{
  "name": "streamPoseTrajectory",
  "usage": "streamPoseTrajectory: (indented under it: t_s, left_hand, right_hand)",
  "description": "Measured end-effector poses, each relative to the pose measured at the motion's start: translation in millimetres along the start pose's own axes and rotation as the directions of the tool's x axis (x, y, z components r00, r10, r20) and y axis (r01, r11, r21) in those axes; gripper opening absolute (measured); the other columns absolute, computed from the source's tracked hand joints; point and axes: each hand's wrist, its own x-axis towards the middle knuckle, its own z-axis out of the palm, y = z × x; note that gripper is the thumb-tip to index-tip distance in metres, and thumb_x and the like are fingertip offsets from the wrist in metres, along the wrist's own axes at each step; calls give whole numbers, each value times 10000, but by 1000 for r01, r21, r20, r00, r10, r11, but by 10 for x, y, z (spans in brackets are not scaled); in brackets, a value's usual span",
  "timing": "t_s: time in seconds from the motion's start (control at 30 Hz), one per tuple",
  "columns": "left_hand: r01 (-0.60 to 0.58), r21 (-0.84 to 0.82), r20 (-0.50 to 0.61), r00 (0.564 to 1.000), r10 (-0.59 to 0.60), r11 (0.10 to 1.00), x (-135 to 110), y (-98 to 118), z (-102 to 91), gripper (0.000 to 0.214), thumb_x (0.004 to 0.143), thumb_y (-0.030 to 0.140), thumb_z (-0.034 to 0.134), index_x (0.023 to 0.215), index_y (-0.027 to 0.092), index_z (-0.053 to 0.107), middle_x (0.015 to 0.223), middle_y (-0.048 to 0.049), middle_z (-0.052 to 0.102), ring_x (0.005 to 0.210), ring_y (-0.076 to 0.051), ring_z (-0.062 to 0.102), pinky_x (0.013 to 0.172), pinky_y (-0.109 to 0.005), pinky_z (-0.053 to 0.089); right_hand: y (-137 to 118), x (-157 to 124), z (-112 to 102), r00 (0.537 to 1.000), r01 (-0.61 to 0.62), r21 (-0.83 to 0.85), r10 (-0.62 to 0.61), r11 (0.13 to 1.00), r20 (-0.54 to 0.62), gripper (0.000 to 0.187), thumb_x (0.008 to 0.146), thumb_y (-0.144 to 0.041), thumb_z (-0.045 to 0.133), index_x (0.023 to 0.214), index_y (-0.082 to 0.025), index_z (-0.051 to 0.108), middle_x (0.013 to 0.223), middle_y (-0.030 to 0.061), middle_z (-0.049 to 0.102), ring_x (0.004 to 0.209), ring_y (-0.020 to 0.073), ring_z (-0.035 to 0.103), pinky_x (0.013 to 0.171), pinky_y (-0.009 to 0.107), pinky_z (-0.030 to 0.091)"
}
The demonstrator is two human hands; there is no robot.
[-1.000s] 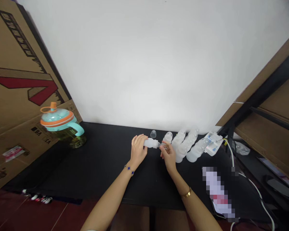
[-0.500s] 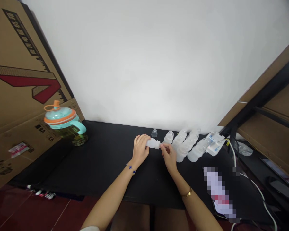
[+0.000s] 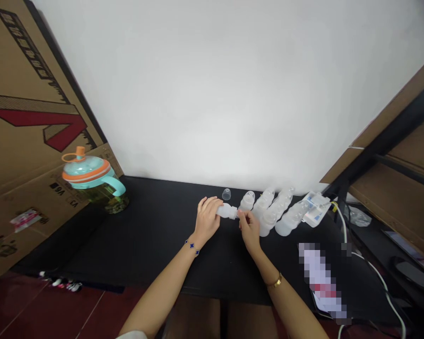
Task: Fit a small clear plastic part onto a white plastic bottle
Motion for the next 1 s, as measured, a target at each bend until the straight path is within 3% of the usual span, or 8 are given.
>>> streamPoseTrajectory:
  t_s: [0.27,0.53,0.8,0.9,1.0]
  left_hand:
    - [-36,-2,-5,999,36,999,-1,23,-26,404,854,-19,499,1142,236,626,1179,-44,756,1237,-229,646,1179,-491,364]
    - [-130,22,-40,991,131,991,-6,36,-49,402,851,-56,449,1087,222,619,1176,-40,758,1228,-215,648,1166,-487,382]
    - [-258,90,-90,960,266,962,4,38,-88,355,901,-30,434,1053,218,639,1149,-42,770,1164,-200,679,1157,-462,398]
    - [-220,61,-48,974,223,974,-4,35,-68,390,869,-38,442,1074,228,640,1170,-42,762,1189,-208,665,1166,-475,390]
    - [-88,-19,43,995,89,996,6,50,-42,418,802,-28,502,1098,240,626,1147,-42,753,1174,-227,660,1167,-501,387]
  right_hand:
    - [-3,12,3,1000,0,-29,0,1000,-16,523,976,-633,522,643,-232,483,524,-51,441,534,142,423,547,285,335]
    - [54,43,30,986,-164,165,157,973,54,543,909,-695,587,640,-232,501,431,-79,398,403,101,325,435,258,241]
    - [150,63,73,949,-307,350,258,885,179,541,846,-685,679,634,-225,490,446,-88,404,382,74,332,413,229,242]
    - [165,66,87,937,-346,422,287,838,198,529,832,-655,710,628,-227,474,482,-92,390,389,72,344,400,225,253]
    - [155,70,84,943,-331,407,314,851,110,546,846,-642,695,595,-233,435,492,-88,369,398,78,355,398,232,263]
